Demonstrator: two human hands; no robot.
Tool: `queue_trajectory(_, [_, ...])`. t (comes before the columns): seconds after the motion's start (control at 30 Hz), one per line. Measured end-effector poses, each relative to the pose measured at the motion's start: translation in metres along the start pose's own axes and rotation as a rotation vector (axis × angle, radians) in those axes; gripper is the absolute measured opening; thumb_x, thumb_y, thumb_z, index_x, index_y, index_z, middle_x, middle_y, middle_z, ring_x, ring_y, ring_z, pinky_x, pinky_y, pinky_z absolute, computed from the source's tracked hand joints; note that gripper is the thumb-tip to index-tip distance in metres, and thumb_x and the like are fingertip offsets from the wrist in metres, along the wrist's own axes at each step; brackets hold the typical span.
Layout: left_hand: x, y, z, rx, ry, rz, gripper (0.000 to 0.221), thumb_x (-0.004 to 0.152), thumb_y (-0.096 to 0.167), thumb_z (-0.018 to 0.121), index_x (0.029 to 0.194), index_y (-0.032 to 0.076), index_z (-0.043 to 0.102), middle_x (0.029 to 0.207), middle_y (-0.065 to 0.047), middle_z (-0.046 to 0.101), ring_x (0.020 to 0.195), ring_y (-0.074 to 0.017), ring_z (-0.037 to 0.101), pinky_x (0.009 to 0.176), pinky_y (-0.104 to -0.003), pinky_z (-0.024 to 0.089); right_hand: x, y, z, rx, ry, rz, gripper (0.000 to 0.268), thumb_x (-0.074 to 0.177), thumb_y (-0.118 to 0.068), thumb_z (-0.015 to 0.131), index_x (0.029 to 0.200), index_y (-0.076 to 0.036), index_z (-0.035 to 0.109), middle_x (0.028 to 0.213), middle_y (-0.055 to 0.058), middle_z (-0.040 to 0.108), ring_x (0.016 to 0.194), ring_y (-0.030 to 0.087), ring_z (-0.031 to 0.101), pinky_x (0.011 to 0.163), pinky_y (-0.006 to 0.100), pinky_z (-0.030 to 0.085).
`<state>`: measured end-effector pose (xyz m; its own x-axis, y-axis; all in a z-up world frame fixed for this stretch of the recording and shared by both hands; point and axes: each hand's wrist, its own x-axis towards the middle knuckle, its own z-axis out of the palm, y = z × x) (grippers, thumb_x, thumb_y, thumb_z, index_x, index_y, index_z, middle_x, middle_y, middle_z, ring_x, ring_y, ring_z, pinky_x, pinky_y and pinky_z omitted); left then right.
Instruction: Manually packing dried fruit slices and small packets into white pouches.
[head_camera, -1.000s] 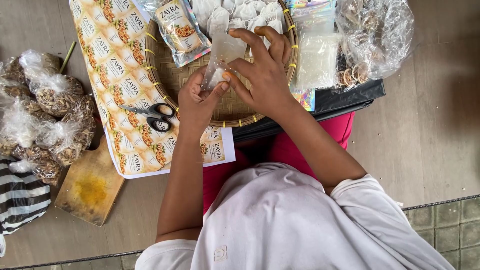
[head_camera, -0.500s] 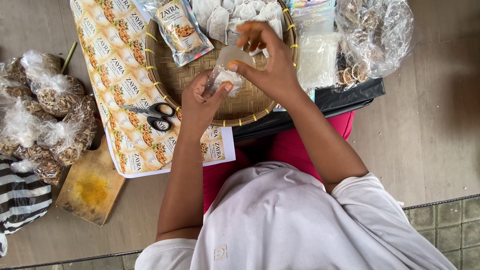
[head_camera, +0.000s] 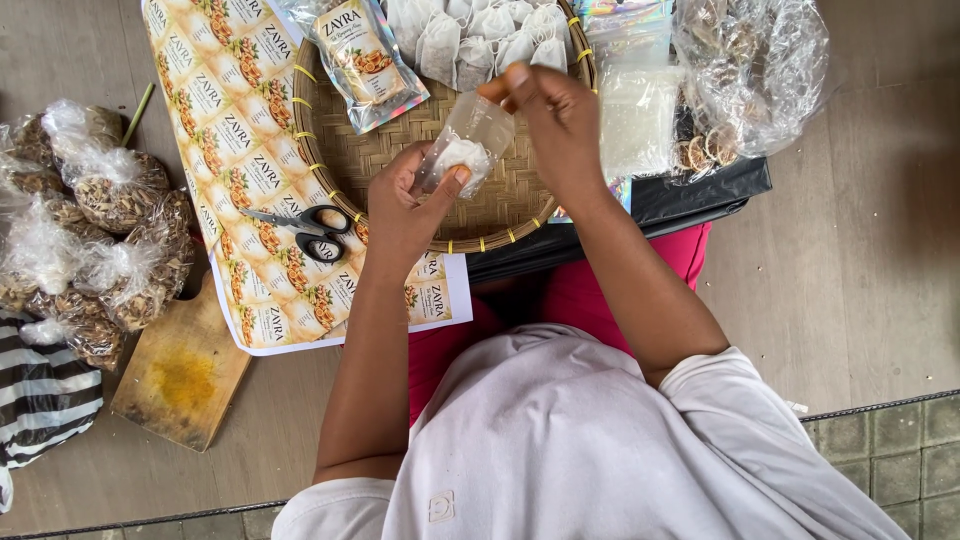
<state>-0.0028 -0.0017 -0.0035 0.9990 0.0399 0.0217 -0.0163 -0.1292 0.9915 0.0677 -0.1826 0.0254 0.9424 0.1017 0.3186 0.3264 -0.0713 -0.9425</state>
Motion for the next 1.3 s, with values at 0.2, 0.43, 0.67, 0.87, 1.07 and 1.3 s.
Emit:
queue_trajectory(0.2, [0.002, 0.001, 0.002, -0.130, 0.059, 0.017, 0.028, 0.095, 0.024, 0.075, 0.118, 0.009, 0.070, 0.106, -0.001, 0.074, 0.098, -0.0100, 0.068, 0.082, -0.026, 0.058, -0.005, -0.022, -0.007, -0.045, -0.058, -0.115, 0.046, 0.110, -0.046, 0.051, 0.143, -0.014, 0.045, 0.112, 0.006, 0.057, 0.098, 0.015, 0.053, 0.087, 0.032, 0.046])
queue_trajectory(0.43, [0.001, 0.009, 0.002, -0.094, 0.049, 0.012, 0.028, 0.095, 0.028, 0.075, 0.117, 0.011, 0.070, 0.104, 0.001, 0.075, 0.096, -0.0075, 0.069, 0.082, -0.024, 0.059, -0.013, -0.032, -0.006, -0.597, -0.226, -0.466, 0.035, 0.101, -0.047, 0.067, 0.112, -0.015, 0.068, 0.134, 0.011, 0.049, 0.126, 0.033, 0.044, 0.105, 0.049, 0.039])
queue_trajectory(0.67, [0.000, 0.009, -0.003, -0.174, -0.008, 0.127, 0.035, 0.102, 0.031, 0.065, 0.128, 0.008, 0.066, 0.123, -0.007, 0.071, 0.114, -0.0156, 0.067, 0.097, -0.031, 0.059, -0.008, -0.027, -0.006, -0.776, -0.309, -0.642, 0.024, 0.107, -0.035, 0.066, 0.102, -0.016, 0.079, 0.137, 0.006, 0.058, 0.124, 0.034, 0.052, 0.105, 0.053, 0.035])
queue_trajectory(0.87, [0.001, 0.010, -0.002, -0.188, 0.017, 0.148, 0.036, 0.105, 0.037, 0.060, 0.123, 0.008, 0.071, 0.118, -0.005, 0.074, 0.109, -0.0149, 0.068, 0.096, -0.030, 0.054, -0.009, -0.025, -0.006, -0.791, -0.324, -0.638, 0.023, 0.106, -0.037, 0.070, 0.100, -0.017, 0.080, 0.138, 0.005, 0.060, 0.126, 0.032, 0.053, 0.113, 0.055, 0.032])
queue_trajectory(1.07, [0.003, 0.007, -0.002, -0.156, 0.084, 0.167, 0.029, 0.106, 0.035, 0.059, 0.115, 0.011, 0.073, 0.103, 0.000, 0.067, 0.095, -0.0125, 0.059, 0.085, -0.027, 0.046, -0.015, -0.032, -0.037, -0.518, -0.300, -0.474, 0.035, 0.105, -0.023, 0.074, 0.137, -0.016, 0.064, 0.150, 0.013, 0.049, 0.138, 0.037, 0.050, 0.115, 0.056, 0.043])
queue_trajectory(1.3, [-0.003, 0.017, 0.001, -0.215, 0.049, 0.169, 0.029, 0.107, 0.033, 0.058, 0.116, 0.009, 0.073, 0.115, -0.003, 0.075, 0.111, -0.0140, 0.067, 0.095, -0.027, 0.051, -0.002, -0.073, -0.147, -0.916, 0.312, -0.522, 0.024, 0.105, 0.019, 0.048, 0.120, 0.006, 0.061, 0.110, 0.020, 0.058, 0.094, 0.033, 0.057, 0.070, 0.040, 0.049])
